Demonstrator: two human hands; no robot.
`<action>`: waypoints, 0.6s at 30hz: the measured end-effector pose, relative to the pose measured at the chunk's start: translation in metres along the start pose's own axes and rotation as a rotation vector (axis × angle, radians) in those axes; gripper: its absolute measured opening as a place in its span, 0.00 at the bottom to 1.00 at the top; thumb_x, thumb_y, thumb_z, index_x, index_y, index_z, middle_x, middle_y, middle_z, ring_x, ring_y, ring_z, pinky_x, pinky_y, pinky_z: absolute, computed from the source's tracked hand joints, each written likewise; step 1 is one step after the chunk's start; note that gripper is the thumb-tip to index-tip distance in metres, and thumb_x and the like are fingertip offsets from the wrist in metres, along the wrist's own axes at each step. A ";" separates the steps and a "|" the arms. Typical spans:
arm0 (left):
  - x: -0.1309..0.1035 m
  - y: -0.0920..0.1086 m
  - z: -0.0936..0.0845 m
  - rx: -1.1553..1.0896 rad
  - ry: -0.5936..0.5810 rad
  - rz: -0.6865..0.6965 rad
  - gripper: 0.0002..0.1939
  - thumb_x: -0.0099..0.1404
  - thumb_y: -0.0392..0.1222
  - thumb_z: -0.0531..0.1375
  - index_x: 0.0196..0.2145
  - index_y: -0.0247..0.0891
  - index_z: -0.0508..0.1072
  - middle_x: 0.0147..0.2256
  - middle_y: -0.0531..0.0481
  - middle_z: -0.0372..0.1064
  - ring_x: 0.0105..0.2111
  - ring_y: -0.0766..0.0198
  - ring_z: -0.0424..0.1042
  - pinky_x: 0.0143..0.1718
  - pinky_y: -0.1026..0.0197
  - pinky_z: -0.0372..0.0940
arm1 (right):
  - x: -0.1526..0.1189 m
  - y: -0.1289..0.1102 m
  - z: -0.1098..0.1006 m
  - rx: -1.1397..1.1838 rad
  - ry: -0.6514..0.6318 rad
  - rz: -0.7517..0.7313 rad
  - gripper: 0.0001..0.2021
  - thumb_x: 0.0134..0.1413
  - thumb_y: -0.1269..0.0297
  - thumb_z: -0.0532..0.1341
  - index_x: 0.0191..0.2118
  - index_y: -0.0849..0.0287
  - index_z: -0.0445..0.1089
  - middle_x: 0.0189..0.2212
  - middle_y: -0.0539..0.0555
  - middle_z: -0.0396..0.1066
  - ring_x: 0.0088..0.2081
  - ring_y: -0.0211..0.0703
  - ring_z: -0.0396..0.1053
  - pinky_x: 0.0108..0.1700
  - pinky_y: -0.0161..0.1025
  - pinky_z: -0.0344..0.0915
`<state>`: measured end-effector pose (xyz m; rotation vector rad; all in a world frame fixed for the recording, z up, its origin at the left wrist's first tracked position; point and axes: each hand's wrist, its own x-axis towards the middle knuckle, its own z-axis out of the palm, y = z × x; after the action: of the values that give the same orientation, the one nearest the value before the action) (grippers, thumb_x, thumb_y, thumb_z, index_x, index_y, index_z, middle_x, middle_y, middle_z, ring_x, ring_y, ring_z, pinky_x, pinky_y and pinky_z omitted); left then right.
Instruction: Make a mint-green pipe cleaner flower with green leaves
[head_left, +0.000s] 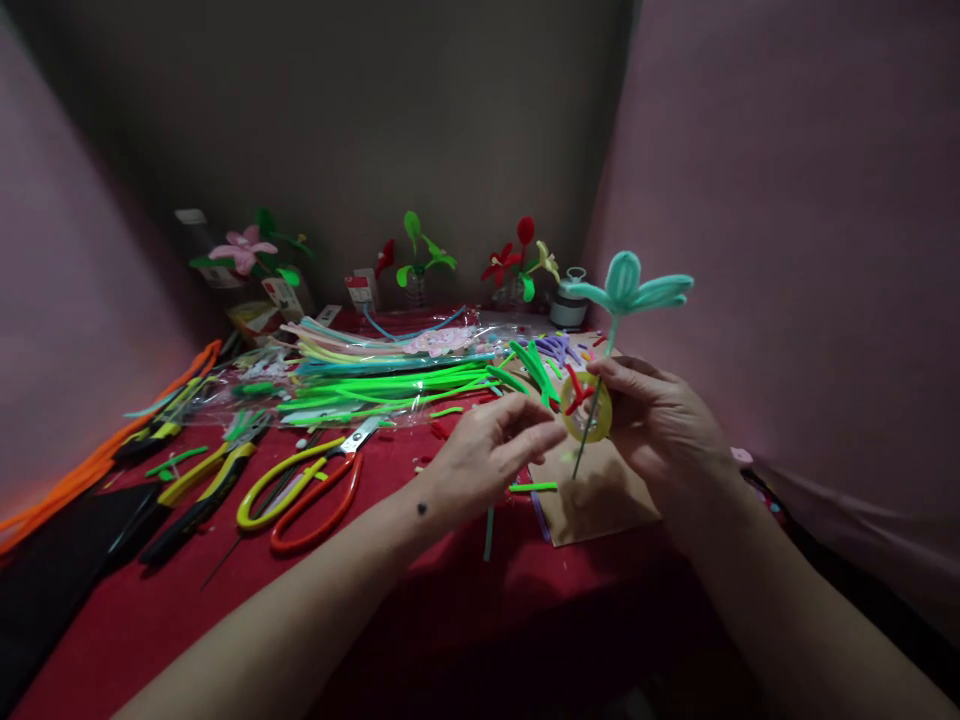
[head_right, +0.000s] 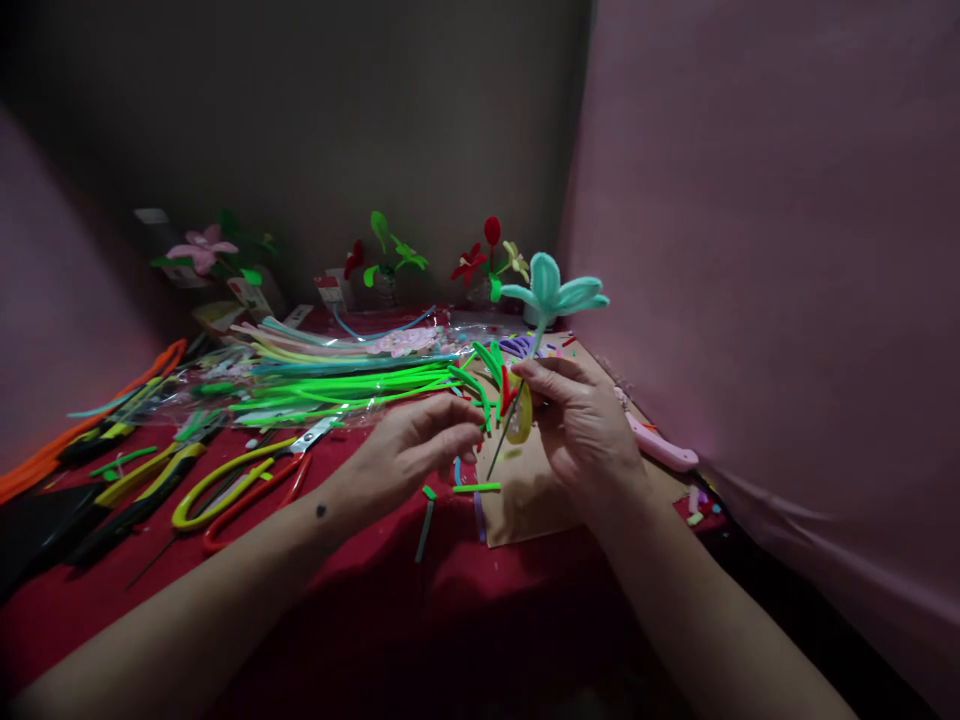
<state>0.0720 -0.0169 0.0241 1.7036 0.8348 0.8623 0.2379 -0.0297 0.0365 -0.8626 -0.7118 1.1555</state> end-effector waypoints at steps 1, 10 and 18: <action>0.002 0.000 0.003 -0.020 0.027 0.013 0.09 0.59 0.45 0.57 0.33 0.35 0.68 0.28 0.51 0.67 0.26 0.69 0.65 0.26 0.67 0.62 | -0.005 0.000 0.002 0.025 -0.010 0.006 0.04 0.35 0.73 0.67 0.22 0.60 0.71 0.23 0.48 0.70 0.26 0.34 0.67 0.31 0.34 0.66; 0.004 -0.009 0.006 0.418 0.227 0.427 0.15 0.57 0.39 0.61 0.43 0.38 0.67 0.37 0.48 0.67 0.33 0.66 0.67 0.34 0.64 0.64 | -0.011 0.018 0.005 0.201 -0.085 0.238 0.03 0.37 0.72 0.66 0.22 0.59 0.71 0.22 0.48 0.70 0.24 0.35 0.66 0.27 0.33 0.64; 0.001 -0.030 0.002 1.051 0.238 0.547 0.17 0.67 0.39 0.47 0.49 0.30 0.66 0.40 0.38 0.70 0.40 0.58 0.71 0.40 0.57 0.66 | -0.004 0.033 0.011 0.346 -0.101 0.328 0.04 0.39 0.76 0.64 0.23 0.61 0.71 0.23 0.48 0.71 0.27 0.34 0.67 0.35 0.33 0.67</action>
<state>0.0705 -0.0096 -0.0056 2.8811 1.1011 1.0877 0.2121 -0.0262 0.0129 -0.6433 -0.4399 1.5712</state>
